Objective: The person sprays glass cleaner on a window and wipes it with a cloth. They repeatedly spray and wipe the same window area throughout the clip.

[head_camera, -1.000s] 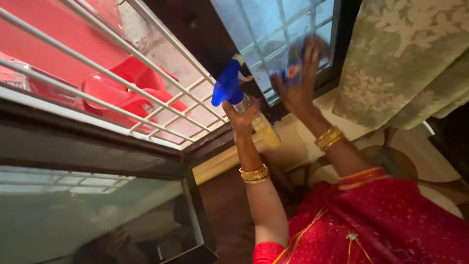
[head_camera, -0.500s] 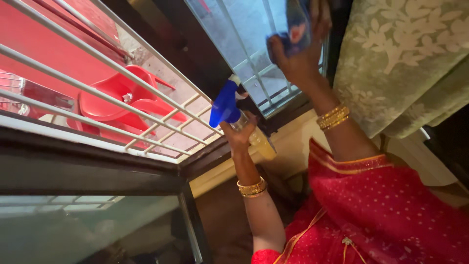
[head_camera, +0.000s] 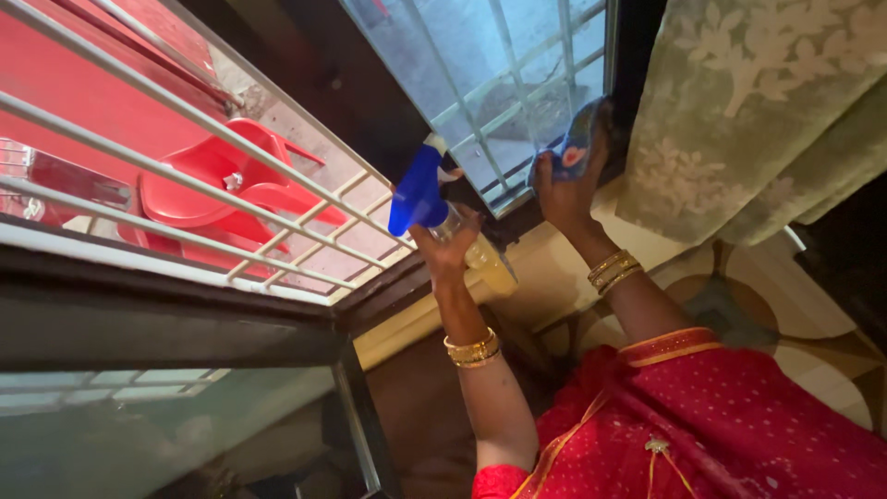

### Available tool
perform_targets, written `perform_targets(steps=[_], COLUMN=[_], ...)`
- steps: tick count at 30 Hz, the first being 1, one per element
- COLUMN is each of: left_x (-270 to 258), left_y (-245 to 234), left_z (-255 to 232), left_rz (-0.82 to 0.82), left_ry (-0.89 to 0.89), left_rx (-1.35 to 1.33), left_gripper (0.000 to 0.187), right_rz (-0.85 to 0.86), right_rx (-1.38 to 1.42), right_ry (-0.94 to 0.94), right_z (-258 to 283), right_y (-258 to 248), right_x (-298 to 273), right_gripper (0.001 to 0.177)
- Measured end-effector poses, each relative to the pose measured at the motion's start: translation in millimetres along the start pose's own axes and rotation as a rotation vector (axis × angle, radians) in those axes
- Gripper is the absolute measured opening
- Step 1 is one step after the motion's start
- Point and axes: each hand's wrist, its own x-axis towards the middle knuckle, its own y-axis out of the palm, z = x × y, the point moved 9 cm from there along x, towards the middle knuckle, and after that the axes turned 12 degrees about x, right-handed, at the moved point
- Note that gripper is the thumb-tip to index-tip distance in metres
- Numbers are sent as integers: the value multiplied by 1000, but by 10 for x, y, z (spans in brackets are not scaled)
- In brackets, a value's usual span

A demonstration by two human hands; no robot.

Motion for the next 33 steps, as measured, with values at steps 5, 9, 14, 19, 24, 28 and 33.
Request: perform_targets(steps=[5, 9, 14, 19, 24, 28, 33], left_x=[11, 76, 44, 72, 34, 44, 68], left_y=[-39, -12, 9, 39, 54, 61, 87], left_z=[172, 195, 15, 36, 34, -43, -149], left_rz=[41, 97, 136, 164, 196, 197, 203], left_ry=[36, 76, 155, 164, 178, 212, 267], left_rx=[-110, -135, -266, -107, -369, -339, -331], left_gripper=[55, 44, 62, 62, 73, 86, 82], right_rz=[-36, 9, 209, 481, 382, 385, 417], right_rx=[470, 25, -155, 22, -242, -302, -262], right_ry=[554, -50, -204, 76, -444, -341, -345], right_z=[-211, 627, 1337, 1496, 1566, 935, 343], right_y=[160, 155, 480, 821, 767, 829, 757], right_x=[-135, 401, 1121, 1281, 890, 446, -39], right_gripper=[93, 82, 59, 37, 44, 65, 69])
